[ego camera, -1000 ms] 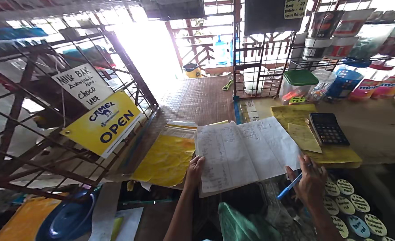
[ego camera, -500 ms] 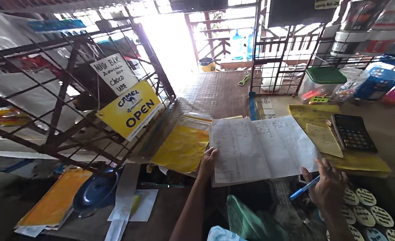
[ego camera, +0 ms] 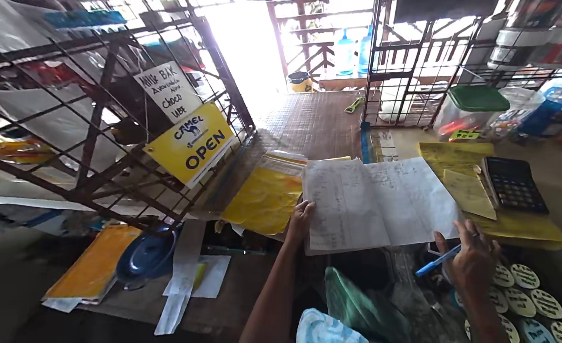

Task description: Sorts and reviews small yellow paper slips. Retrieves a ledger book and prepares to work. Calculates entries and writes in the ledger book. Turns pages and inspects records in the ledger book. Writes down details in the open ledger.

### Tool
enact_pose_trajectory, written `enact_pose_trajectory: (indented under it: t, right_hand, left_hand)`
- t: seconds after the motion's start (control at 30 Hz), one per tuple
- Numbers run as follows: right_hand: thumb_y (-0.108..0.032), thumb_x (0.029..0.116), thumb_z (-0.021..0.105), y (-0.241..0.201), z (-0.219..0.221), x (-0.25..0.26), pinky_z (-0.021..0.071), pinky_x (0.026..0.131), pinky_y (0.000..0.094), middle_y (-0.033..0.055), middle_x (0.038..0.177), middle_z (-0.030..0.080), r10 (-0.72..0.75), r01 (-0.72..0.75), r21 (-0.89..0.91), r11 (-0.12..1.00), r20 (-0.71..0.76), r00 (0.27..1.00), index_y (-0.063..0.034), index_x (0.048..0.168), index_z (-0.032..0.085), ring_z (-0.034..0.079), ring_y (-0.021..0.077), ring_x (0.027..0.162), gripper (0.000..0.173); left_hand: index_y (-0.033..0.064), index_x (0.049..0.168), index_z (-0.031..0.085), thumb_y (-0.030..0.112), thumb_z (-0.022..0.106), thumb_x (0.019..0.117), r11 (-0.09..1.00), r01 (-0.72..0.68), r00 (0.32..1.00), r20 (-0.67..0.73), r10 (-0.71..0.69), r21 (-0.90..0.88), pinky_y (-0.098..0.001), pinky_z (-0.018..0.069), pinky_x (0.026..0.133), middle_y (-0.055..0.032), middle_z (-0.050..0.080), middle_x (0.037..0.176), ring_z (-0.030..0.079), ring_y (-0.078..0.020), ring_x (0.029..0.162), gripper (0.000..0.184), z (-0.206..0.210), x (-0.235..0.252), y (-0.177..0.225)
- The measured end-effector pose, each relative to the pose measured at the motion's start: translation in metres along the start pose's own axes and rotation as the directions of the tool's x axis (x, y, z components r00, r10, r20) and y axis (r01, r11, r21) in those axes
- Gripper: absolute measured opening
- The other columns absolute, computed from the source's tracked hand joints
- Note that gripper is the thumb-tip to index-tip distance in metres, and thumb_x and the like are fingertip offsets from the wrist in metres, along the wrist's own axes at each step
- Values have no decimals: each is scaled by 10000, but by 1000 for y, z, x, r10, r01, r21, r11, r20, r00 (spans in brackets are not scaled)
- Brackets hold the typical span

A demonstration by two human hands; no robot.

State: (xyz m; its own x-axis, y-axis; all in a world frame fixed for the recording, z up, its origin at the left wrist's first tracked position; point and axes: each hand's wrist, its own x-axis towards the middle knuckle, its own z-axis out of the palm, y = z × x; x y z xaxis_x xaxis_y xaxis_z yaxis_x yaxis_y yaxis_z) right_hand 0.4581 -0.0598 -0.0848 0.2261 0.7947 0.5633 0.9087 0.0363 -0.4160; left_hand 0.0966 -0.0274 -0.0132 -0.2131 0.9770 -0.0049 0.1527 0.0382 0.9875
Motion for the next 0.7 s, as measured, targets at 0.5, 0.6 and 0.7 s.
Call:
enact_pose_trajectory:
  t: [0.5,0.6,0.7]
  right_hand:
    - [-587,957,458,-1,-1,-1,290,1110,708,322,1392,570,0,0,8,1000,-3,1000,50,1289,655,516,529,1321,745]
    - [-600,958,446,0,-1,-1,290,1107,708,316,1393,573,-3,3,-2,1000,-3,1000,51,1286,657,518,524,1321,758]
    - [-611,958,436,0,0,-1,288,1114,702,318,1394,571,-6,6,-5,1000,-9,1000,49,1285,657,522,519,1319,769]
  left_hand:
    - [-46,1021,629,52,401,1071,1000,20,999,-24,-20,3,-167,524,682,29,614,777,595,34,684,253,2,-2,3]
    - [-31,1002,631,56,402,1073,1000,11,1000,-22,-11,8,-160,523,675,42,611,763,594,43,676,255,2,-2,4]
    - [-25,991,628,48,399,1071,1000,9,1000,-30,-9,5,-152,520,668,54,607,747,590,52,666,254,2,-2,3]
